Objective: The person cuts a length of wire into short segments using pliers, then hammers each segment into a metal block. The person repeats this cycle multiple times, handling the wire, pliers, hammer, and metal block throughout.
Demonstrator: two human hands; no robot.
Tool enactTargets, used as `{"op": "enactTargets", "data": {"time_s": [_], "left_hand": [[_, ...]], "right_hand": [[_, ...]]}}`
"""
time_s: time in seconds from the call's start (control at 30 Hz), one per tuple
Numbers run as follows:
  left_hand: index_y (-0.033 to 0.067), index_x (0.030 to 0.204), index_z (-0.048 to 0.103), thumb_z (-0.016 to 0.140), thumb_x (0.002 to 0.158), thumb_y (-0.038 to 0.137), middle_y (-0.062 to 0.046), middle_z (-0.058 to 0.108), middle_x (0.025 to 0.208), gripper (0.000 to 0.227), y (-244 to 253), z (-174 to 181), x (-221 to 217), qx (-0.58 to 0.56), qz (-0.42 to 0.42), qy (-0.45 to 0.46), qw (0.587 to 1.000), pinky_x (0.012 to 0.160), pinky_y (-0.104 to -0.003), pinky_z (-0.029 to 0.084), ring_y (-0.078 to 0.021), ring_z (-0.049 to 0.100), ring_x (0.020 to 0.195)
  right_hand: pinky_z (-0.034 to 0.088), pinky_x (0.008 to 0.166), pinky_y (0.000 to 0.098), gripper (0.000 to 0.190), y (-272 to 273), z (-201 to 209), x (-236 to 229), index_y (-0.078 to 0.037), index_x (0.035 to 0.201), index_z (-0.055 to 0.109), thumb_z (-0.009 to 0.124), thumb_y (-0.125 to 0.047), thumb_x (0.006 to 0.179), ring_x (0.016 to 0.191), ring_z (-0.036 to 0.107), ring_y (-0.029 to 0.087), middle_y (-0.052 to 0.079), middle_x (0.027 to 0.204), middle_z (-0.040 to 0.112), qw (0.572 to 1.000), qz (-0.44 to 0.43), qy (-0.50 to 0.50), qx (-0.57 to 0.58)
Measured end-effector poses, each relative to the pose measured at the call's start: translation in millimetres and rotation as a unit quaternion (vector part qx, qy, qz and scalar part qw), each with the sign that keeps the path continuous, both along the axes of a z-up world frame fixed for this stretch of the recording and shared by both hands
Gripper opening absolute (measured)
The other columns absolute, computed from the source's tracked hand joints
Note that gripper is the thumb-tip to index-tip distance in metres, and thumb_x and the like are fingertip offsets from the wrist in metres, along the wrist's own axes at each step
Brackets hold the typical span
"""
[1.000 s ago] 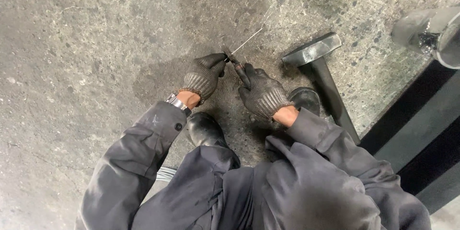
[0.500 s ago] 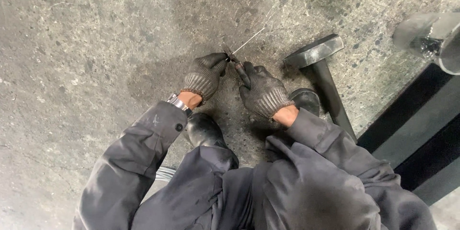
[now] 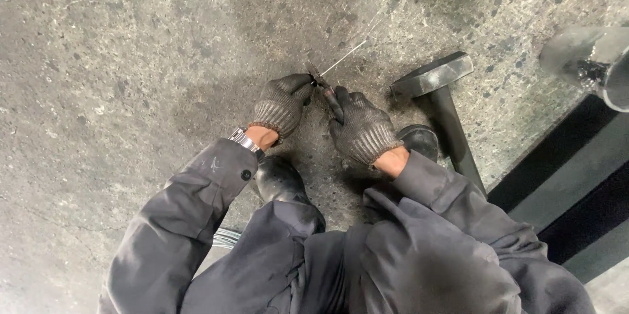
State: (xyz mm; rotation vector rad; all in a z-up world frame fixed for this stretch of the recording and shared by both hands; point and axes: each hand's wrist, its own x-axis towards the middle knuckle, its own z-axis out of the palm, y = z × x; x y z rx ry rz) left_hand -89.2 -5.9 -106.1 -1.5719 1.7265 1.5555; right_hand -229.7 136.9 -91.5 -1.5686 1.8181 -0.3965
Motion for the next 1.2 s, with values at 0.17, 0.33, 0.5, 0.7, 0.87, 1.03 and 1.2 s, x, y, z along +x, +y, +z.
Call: {"op": "enactTargets", "data": {"time_s": [0.17, 0.33, 0.5, 0.7, 0.87, 1.03, 1.2], "left_hand": [[0.0196, 0.119, 0.075, 0.067, 0.096, 0.024, -0.012, 0.077, 0.108, 0.024, -1, -1, 0, -0.012, -0.009, 0.032, 0.999, 0.1, -0.05, 0.054, -0.0341, 0.07, 0.111], [0.0148, 0.125, 0.072, 0.065, 0.099, 0.023, -0.012, 0.074, 0.121, 0.028, 2, -13, 13, -0.025, -0.021, 0.057, 0.998, 0.108, -0.051, 0.049, -0.0345, 0.065, 0.122], [0.0121, 0.129, 0.069, 0.063, 0.102, 0.023, -0.015, 0.073, 0.121, 0.03, -20, 2, 29, 0.002, -0.057, 0.095, 0.994, 0.102, -0.051, 0.053, -0.0351, 0.068, 0.116], [0.0058, 0.126, 0.071, 0.061, 0.102, 0.029, -0.022, 0.075, 0.11, 0.035, -39, 38, 80, 0.077, -0.07, -0.003, 0.995, 0.093, -0.054, 0.056, -0.0382, 0.072, 0.105], [0.0104, 0.12, 0.077, 0.066, 0.099, 0.022, -0.02, 0.076, 0.107, 0.026, -24, 11, 125, 0.077, -0.028, -0.025, 0.996, 0.092, -0.048, 0.057, -0.0374, 0.072, 0.105], [0.0092, 0.112, 0.078, 0.069, 0.098, 0.019, -0.017, 0.077, 0.107, 0.02, -18, -5, 138, 0.086, 0.014, -0.013, 0.996, 0.094, -0.047, 0.056, -0.0354, 0.072, 0.105], [0.0086, 0.112, 0.078, 0.069, 0.098, 0.02, -0.018, 0.077, 0.105, 0.021, -18, -1, 135, 0.064, 0.006, -0.013, 0.998, 0.092, -0.048, 0.057, -0.0369, 0.072, 0.104]], "right_hand": [[0.056, 0.07, 0.0436, 0.056, -2, -3, 4, -0.003, 0.139, 0.058, 0.06, -0.024, 0.088, 0.096, 0.062, 0.036, 0.015, 0.132, 0.059, 0.999, -0.002, 0.016, 0.035], [0.056, 0.081, 0.0506, 0.053, -40, 22, 8, -0.009, 0.141, 0.053, 0.056, -0.033, 0.093, 0.106, 0.063, 0.037, 0.013, 0.122, 0.06, 0.981, -0.034, 0.003, 0.191], [0.058, 0.089, 0.0566, 0.052, -56, 26, 10, -0.016, 0.14, 0.054, 0.057, -0.042, 0.095, 0.114, 0.065, 0.039, 0.013, 0.116, 0.064, 0.943, -0.093, -0.026, 0.318], [0.061, 0.082, 0.0556, 0.049, -38, -4, 13, -0.018, 0.135, 0.059, 0.059, -0.046, 0.094, 0.107, 0.068, 0.036, 0.01, 0.108, 0.065, 0.939, -0.128, -0.002, 0.319], [0.063, 0.069, 0.0538, 0.046, -42, -15, 16, -0.017, 0.129, 0.062, 0.064, -0.044, 0.092, 0.097, 0.069, 0.033, 0.006, 0.099, 0.063, 0.948, -0.117, 0.033, 0.294], [0.064, 0.068, 0.0493, 0.04, -26, -29, 16, -0.022, 0.122, 0.061, 0.061, -0.048, 0.091, 0.097, 0.068, 0.028, 0.003, 0.096, 0.061, 0.951, -0.105, 0.051, 0.285], [0.065, 0.071, 0.0487, 0.041, -13, -44, 22, -0.027, 0.121, 0.058, 0.057, -0.056, 0.091, 0.102, 0.067, 0.025, 0.0, 0.101, 0.061, 0.939, -0.104, 0.029, 0.327]]}}
